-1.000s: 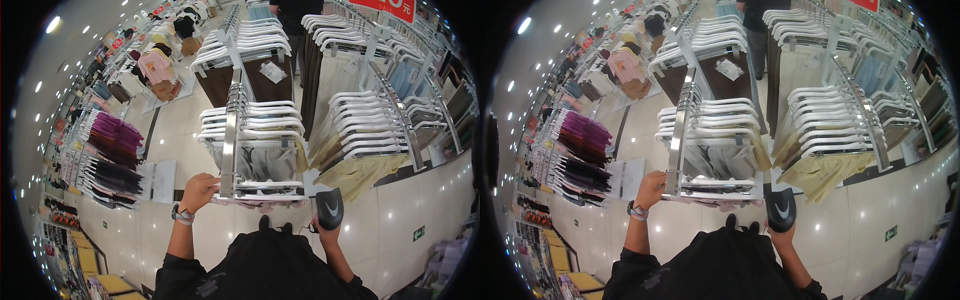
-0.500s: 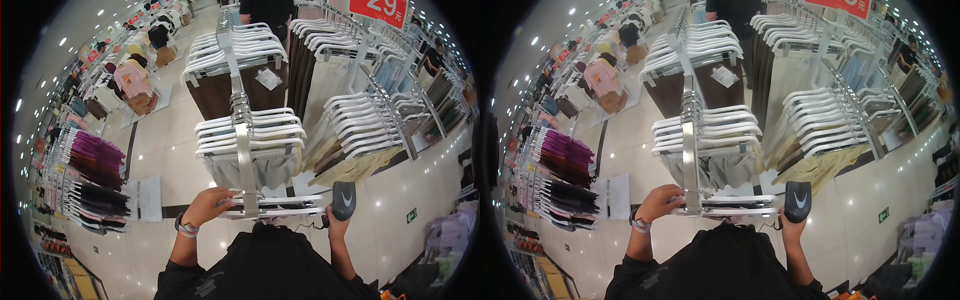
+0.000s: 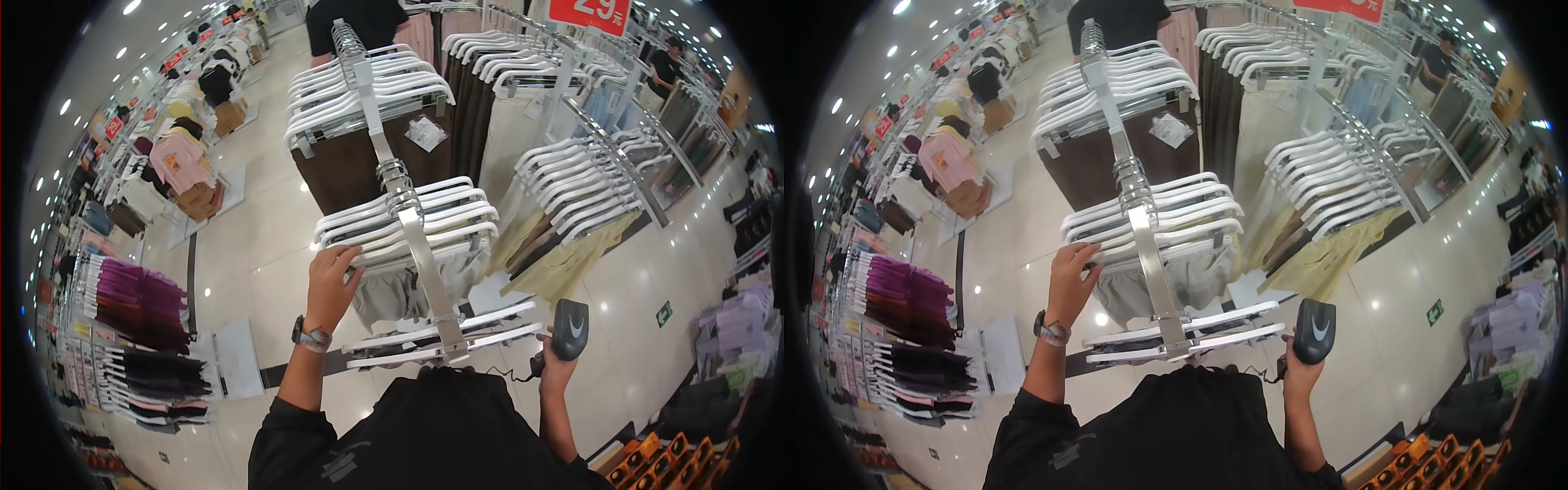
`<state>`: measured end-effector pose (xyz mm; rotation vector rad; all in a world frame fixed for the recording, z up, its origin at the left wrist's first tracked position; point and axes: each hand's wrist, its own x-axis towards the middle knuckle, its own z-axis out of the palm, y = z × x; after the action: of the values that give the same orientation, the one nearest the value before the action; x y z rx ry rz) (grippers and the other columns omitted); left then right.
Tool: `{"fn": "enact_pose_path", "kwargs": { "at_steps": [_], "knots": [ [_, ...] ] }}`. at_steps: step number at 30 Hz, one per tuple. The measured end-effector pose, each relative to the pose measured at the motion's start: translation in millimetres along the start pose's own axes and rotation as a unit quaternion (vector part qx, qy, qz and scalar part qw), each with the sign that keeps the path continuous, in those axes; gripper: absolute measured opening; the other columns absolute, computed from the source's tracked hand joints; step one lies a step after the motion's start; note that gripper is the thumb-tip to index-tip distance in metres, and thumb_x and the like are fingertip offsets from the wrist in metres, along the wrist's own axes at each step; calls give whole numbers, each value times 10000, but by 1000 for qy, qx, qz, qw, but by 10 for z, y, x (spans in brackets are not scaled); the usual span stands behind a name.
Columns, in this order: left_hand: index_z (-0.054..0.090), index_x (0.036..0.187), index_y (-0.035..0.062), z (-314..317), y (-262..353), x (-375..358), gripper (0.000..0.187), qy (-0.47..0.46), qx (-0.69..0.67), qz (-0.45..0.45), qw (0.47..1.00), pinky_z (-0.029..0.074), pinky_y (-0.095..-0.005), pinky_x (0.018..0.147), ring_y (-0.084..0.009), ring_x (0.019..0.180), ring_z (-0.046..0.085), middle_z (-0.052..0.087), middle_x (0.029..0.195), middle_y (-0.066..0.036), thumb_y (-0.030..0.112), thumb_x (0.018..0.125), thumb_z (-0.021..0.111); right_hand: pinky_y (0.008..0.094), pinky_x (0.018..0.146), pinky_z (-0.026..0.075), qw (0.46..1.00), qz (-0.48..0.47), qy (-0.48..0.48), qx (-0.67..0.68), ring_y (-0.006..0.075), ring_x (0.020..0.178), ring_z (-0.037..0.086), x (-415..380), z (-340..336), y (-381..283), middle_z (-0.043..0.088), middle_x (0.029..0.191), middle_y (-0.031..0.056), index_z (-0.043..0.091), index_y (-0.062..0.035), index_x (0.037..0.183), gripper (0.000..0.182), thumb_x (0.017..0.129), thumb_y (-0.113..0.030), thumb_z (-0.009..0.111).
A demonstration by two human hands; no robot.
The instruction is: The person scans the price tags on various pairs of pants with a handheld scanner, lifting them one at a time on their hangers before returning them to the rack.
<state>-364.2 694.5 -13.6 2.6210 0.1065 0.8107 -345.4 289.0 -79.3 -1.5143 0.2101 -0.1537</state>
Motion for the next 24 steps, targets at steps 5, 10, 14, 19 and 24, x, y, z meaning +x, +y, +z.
{"fn": "enact_pose_path", "kwargs": {
  "at_steps": [5,10,14,19,24],
  "knots": [
    [675,1015,74,168,-78,28,249,-50,45,44,997,465,-412,808,-310,944,606,663,977,-98,146,783,731,246,554,485,1000,5,21,-16,146,666,629,-253,-67,167,652,1088,139,549,49,1167,297,876,40,610],
    [660,957,62,274,-21,77,192,-86,7,63,994,504,-427,660,-330,776,645,668,832,-127,195,825,701,249,563,493,1000,6,21,-13,151,724,642,-372,18,175,642,1049,130,563,43,1135,266,874,35,612],
    [663,955,72,355,15,153,200,-116,-7,28,993,502,-434,635,-341,750,646,668,812,-130,255,873,662,249,584,500,1000,3,-3,8,165,764,649,-384,115,92,630,992,112,574,36,1102,231,874,43,613],
    [672,954,88,425,27,186,222,-116,-2,10,993,502,-427,618,-345,737,650,667,780,-126,299,903,630,252,617,507,999,-4,-42,21,164,759,648,-381,142,76,624,917,88,580,31,1064,185,884,37,620],
    [681,951,92,281,258,245,242,-74,27,18,997,505,-417,610,-337,728,654,673,791,-118,322,901,627,255,630,502,995,-8,-98,23,143,714,632,-258,79,119,629,840,66,581,25,1011,169,859,37,653]
  ]
}}
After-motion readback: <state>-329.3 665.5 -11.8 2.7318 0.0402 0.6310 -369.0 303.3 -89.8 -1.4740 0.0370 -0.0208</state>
